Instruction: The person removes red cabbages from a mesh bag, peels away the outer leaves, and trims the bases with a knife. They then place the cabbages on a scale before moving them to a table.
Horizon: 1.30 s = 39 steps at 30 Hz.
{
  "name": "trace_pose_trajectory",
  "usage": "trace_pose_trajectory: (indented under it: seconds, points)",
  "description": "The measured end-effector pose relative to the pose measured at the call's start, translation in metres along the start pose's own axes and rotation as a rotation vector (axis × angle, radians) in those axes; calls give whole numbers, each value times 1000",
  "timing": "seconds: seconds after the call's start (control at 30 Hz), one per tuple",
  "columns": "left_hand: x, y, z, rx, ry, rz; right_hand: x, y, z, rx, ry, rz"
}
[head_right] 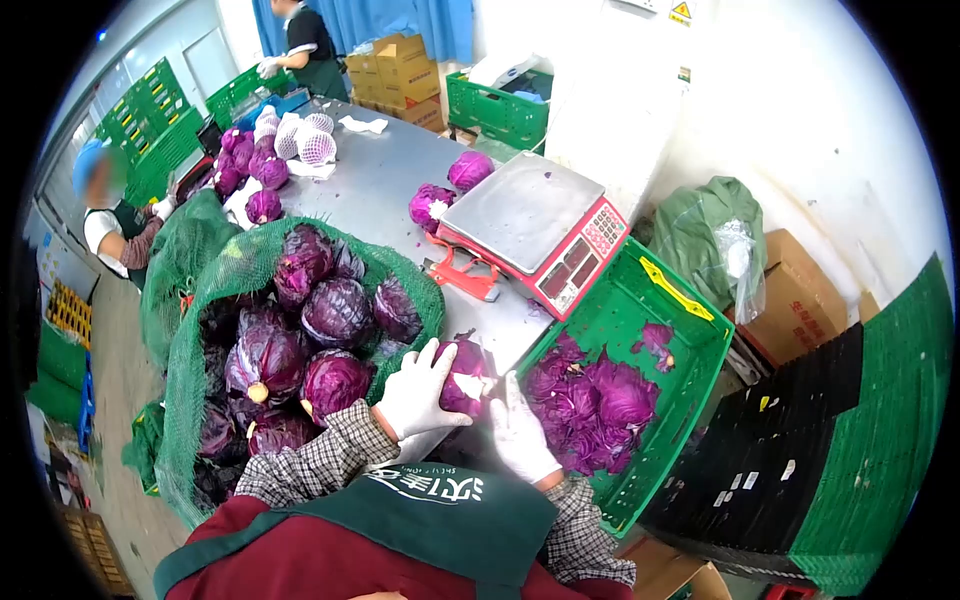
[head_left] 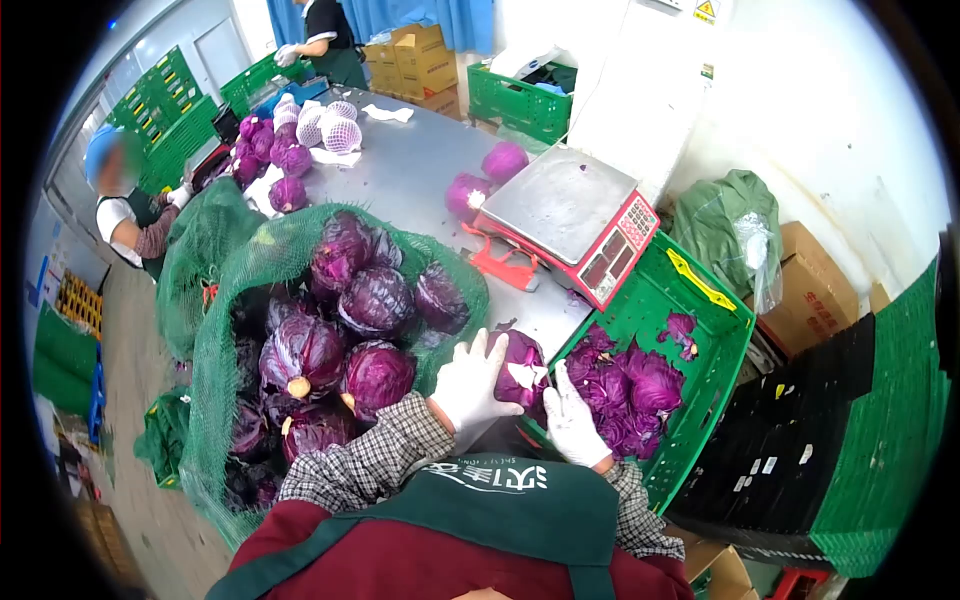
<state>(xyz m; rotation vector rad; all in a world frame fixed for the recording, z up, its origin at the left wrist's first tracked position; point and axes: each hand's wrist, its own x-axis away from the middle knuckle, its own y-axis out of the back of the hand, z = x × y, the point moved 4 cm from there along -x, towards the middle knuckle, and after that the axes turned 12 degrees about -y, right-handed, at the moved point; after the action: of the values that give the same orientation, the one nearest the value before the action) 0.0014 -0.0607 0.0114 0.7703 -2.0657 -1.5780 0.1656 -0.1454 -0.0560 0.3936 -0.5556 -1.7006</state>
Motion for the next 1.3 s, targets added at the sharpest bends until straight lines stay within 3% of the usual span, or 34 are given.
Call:
trace_pose_trajectory:
  seconds: [0.17, 0.2, 0.3, 0.33, 0.47, 0.57, 0.6, 0.63, 0.7, 0.8, 0.83, 0.9, 1.0, 1.03, 1.13, 1.2, 1.3]
  points:
    - [3, -4, -3, -29, -10, -5, -4, -17, 3, 28, 42, 0]
    - [3, -5, -3, -30, -11, -4, -5, -20, -1, 165, 194, -67]
    - [3, -3, -4, -35, -7, -18, -14, -27, -10, 146, 79, -83]
    - [3, -4, -4, -39, -1, -27, -15, -26, -6, 231, 183, -170]
    - [3, -4, -6, -37, 27, -41, -18, -20, -3, 172, 137, -152]
    - [13, -10, -11, -24, 17, -75, -43, -1, -37, 144, 93, -146]
    - [17, -12, -9, -26, 7, -95, -48, -2, -48, 385, 394, -385]
    - [21, -13, -6, -3, -12, -133, -59, 3, -55, -50, 48, -212]
    - [30, -17, 4, 52, -46, -214, -60, 0, -59, -279, -209, -109]
    - [51, -22, 34, 224, -58, -241, -55, -8, -83, -655, -384, -71]
    - [58, -22, 48, 269, -18, -204, -43, -1, -75, -645, -442, -64]
    - [68, -20, 60, 379, 60, -176, -14, 11, -50, -420, -265, -109]
    - [61, 1, 25, 169, -178, -268, 10, 21, -26, -112, 27, -189]
    - [57, -8, 21, 153, -115, -146, 14, 21, -38, -155, -106, -157]
    - [51, -11, 22, 206, -120, -95, 13, 14, -96, -443, -416, -77]
    - [51, -8, 32, 276, -109, -106, 14, -1, -133, -423, -329, -158]
    - [42, -11, 44, 342, -98, -90, 21, -1, -112, -668, -512, -151]
